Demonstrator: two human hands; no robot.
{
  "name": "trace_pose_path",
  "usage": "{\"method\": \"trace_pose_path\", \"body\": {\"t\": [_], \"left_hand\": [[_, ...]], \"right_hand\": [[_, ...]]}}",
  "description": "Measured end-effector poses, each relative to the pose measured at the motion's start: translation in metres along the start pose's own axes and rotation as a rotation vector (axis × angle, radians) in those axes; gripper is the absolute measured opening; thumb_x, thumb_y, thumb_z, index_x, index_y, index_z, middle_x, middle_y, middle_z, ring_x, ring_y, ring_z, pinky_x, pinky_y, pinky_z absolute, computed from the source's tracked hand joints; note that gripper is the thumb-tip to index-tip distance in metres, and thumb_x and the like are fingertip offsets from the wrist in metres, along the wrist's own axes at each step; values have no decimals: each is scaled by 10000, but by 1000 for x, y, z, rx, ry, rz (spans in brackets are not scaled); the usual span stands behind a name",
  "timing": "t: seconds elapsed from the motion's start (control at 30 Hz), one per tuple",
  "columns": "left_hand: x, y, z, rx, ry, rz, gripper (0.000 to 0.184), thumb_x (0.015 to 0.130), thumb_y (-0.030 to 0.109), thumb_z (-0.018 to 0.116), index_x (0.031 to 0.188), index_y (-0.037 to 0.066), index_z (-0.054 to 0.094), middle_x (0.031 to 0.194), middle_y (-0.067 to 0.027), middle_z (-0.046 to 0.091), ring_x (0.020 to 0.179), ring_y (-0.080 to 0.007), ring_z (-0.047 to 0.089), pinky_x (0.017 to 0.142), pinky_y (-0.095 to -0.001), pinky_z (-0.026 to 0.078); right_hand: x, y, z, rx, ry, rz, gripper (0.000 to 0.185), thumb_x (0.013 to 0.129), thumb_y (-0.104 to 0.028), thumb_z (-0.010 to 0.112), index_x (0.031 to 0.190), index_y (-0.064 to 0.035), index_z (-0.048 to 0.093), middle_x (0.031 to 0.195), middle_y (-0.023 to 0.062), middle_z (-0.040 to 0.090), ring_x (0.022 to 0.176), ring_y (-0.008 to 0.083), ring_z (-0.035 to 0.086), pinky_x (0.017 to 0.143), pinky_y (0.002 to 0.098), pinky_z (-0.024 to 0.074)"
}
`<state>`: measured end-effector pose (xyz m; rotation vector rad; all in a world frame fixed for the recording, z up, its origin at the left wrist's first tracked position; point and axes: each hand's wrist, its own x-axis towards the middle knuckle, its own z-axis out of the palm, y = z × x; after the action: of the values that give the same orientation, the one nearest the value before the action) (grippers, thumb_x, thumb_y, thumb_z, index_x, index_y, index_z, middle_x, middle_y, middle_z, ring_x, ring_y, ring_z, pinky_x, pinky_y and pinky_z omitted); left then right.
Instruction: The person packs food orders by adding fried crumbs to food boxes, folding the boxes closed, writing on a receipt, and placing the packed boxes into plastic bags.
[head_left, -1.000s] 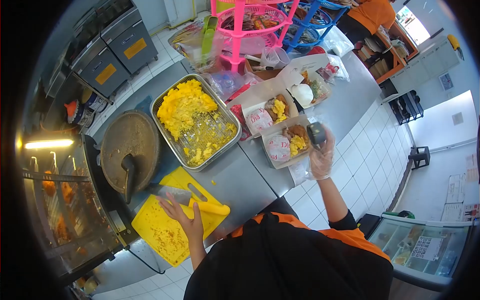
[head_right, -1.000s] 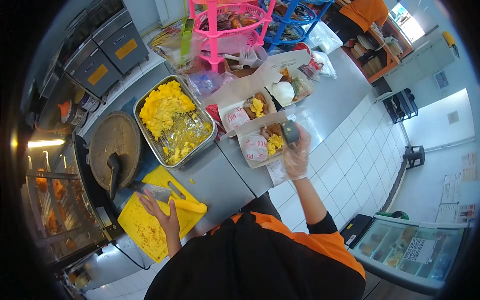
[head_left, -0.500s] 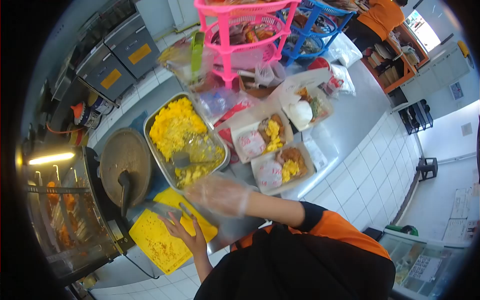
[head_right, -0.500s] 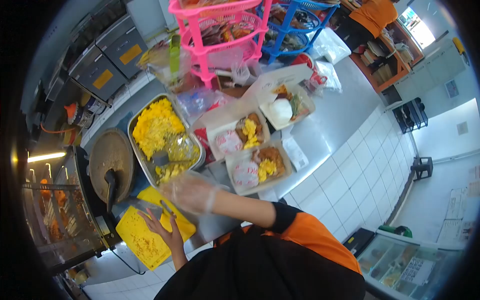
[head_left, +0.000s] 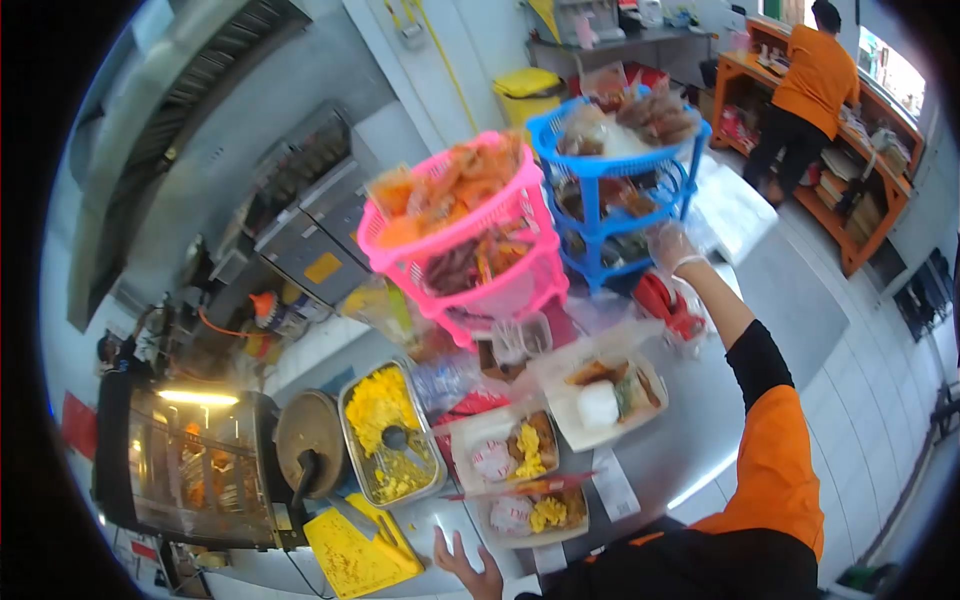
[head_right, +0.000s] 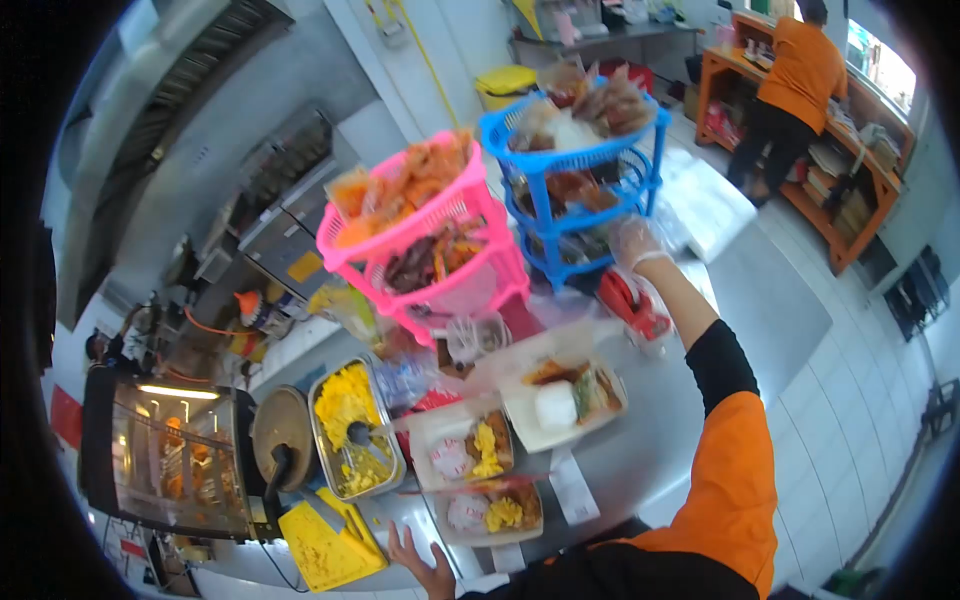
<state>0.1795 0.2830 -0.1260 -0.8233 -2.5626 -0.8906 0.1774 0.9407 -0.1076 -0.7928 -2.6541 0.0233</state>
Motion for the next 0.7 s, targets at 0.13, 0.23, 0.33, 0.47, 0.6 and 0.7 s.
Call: {"method": "trace_pose_path", "body": {"t": [0.13,0.23,0.33,0.47,0.6,0.7], "left_hand": [[-16,17,0,71,38,-125,503,853,50,567,1343,10,459,1427,-207,422,1297,-382,390,1081,-489,272],[-12,22,-11,142,86,-215,482,861,48,565,1334,12,479,1403,-193,457,1280,-367,418,1074,-479,299],[27,22,-31,188,115,-124,461,868,46,562,1324,15,500,1380,-179,491,1264,-352,446,1067,-469,327],[163,69,-64,39,4,193,506,821,20,591,1317,45,495,1338,-183,509,1234,-357,439,1055,-496,271],[294,132,-50,261,-134,484,393,831,176,659,1214,115,601,1166,-55,628,1098,-257,548,1042,-456,284],[388,143,6,296,29,450,385,840,309,663,1191,158,612,1099,-53,647,1097,-224,559,1022,-477,267]], "right_hand": [[45,-1,29,-44,425,-282,400,844,-137,486,1219,-32,579,1216,115,623,1081,306,592,1043,390,395],[58,1,42,7,278,-192,399,843,-136,489,1218,-34,579,1213,116,621,1076,306,594,1034,396,403],[59,12,55,-9,230,-146,398,842,-136,491,1217,-36,579,1211,118,620,1071,305,595,1024,401,412],[64,21,65,1,231,-125,397,841,-135,494,1216,-38,580,1207,120,617,1065,304,598,1011,408,423],[55,28,70,-1,237,-118,395,840,-135,498,1215,-40,580,1204,123,615,1058,303,600,998,416,434],[44,36,75,-14,250,-125,394,839,-135,500,1214,-42,581,1201,125,613,1053,302,602,988,421,442]]}}
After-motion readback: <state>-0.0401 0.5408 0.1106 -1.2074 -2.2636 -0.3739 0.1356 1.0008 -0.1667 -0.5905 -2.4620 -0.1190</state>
